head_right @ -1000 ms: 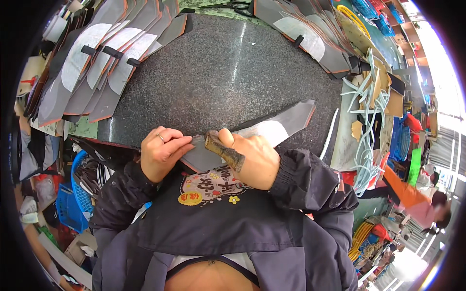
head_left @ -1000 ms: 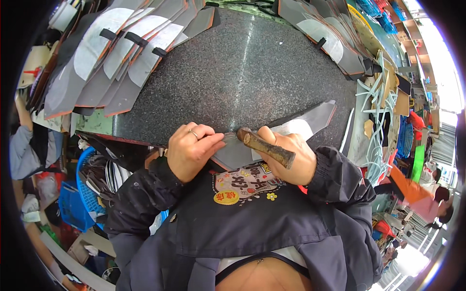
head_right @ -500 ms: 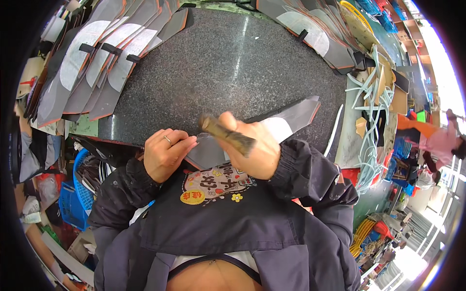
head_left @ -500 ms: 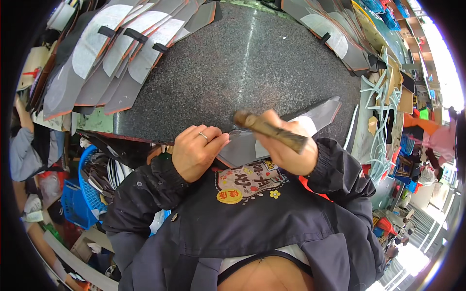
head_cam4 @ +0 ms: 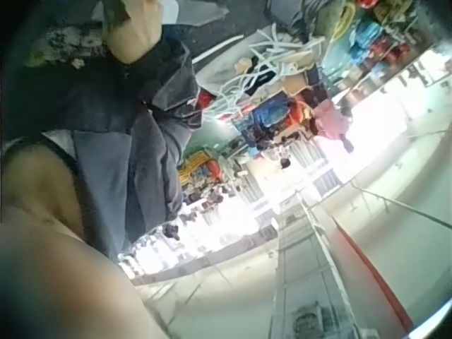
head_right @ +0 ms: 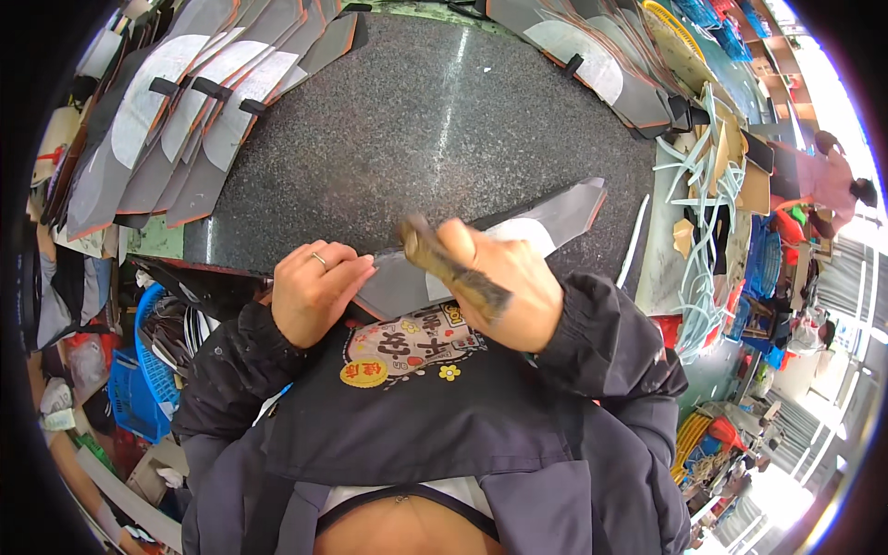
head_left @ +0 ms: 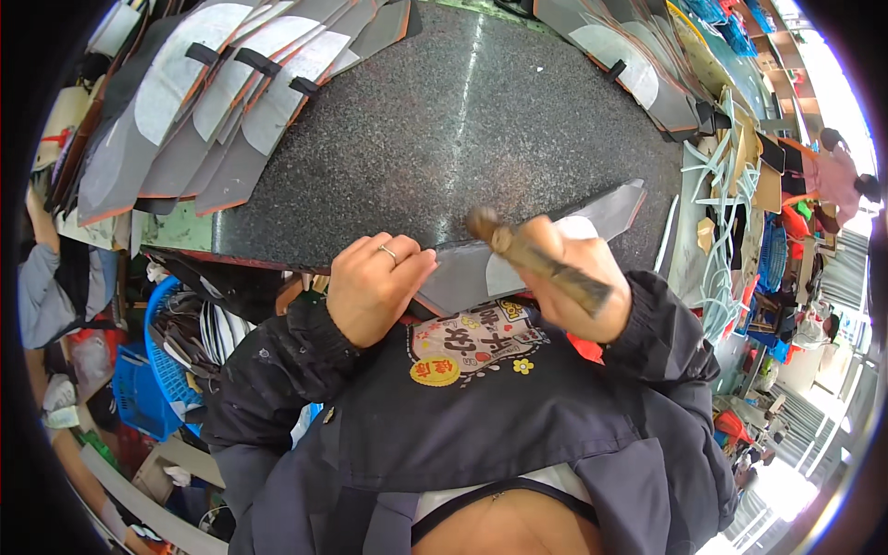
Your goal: The person hammers shoe uppers and material sheets together on a workbench using a hammer.
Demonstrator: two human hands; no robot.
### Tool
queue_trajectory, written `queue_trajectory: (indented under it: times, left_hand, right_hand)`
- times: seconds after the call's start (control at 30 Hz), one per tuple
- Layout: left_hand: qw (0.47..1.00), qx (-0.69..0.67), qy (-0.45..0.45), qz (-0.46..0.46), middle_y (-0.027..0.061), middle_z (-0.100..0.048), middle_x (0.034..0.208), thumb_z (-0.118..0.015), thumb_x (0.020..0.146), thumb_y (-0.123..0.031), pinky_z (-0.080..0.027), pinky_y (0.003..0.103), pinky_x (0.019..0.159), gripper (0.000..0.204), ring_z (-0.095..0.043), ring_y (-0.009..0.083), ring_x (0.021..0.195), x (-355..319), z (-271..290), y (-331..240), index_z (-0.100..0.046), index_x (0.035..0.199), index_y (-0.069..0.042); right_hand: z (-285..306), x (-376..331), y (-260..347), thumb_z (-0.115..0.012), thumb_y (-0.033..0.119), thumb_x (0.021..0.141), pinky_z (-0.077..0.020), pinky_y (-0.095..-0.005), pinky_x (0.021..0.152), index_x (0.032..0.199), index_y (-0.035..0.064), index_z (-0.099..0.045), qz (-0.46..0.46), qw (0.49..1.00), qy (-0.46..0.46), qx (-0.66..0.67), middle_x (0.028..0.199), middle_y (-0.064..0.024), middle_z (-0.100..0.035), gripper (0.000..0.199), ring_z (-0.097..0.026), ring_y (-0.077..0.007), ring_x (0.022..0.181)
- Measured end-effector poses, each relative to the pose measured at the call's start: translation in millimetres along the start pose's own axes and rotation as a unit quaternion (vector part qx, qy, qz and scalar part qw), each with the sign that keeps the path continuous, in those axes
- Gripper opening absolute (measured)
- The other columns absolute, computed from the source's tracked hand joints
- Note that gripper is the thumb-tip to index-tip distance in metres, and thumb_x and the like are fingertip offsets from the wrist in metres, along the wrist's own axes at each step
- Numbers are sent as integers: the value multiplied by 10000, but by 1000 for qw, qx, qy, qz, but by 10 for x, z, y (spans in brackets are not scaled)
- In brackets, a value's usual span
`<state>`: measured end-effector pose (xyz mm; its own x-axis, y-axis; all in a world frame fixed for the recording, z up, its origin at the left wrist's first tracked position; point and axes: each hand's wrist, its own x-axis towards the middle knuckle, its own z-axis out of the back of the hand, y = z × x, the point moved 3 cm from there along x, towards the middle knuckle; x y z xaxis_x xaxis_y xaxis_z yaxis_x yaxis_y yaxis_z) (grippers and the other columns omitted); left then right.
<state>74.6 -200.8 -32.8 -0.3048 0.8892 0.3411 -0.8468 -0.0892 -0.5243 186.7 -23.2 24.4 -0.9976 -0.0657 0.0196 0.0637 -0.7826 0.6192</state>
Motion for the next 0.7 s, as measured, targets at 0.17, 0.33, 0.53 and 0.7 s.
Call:
queue_trajectory:
  times: [0.17,0.33,0.53,0.7]
  left_hand:
    - [997,33,75,-9,96,-590,951,-741,719,-169,-471,371,750,314,-572,281,852,314,-47,-337,-625,979,-34]
    - [986,49,141,-72,143,-572,1032,-705,766,-247,-466,385,834,572,-559,297,920,521,-437,-542,-496,1234,8]
    - [977,176,-117,1,171,-663,834,-490,849,46,-522,400,629,320,-663,307,729,1237,934,-265,-622,1116,-71]
    - [873,435,-220,7,148,-635,1204,-410,804,140,-464,375,973,502,-603,308,1107,497,2050,533,-605,1240,-14]
  right_hand:
    - [25,-175,-255,-578,105,890,-489,-398,657,1140,-1,-579,-78,996,-30,-10,872,-156,-583,272,-615,-336,750]
    - [525,-268,-640,-538,124,925,-426,-287,560,995,2,-542,-220,913,-217,268,720,-25,-473,141,-499,-102,643]
    - [1450,-530,-1536,-645,206,869,-391,-204,440,916,37,-568,-261,898,-279,218,649,22,-522,192,-472,-52,499]
    - [2138,-596,-2641,-687,328,697,-513,-360,576,858,-56,-643,-294,868,-399,-22,635,-119,-616,419,-621,-241,564]
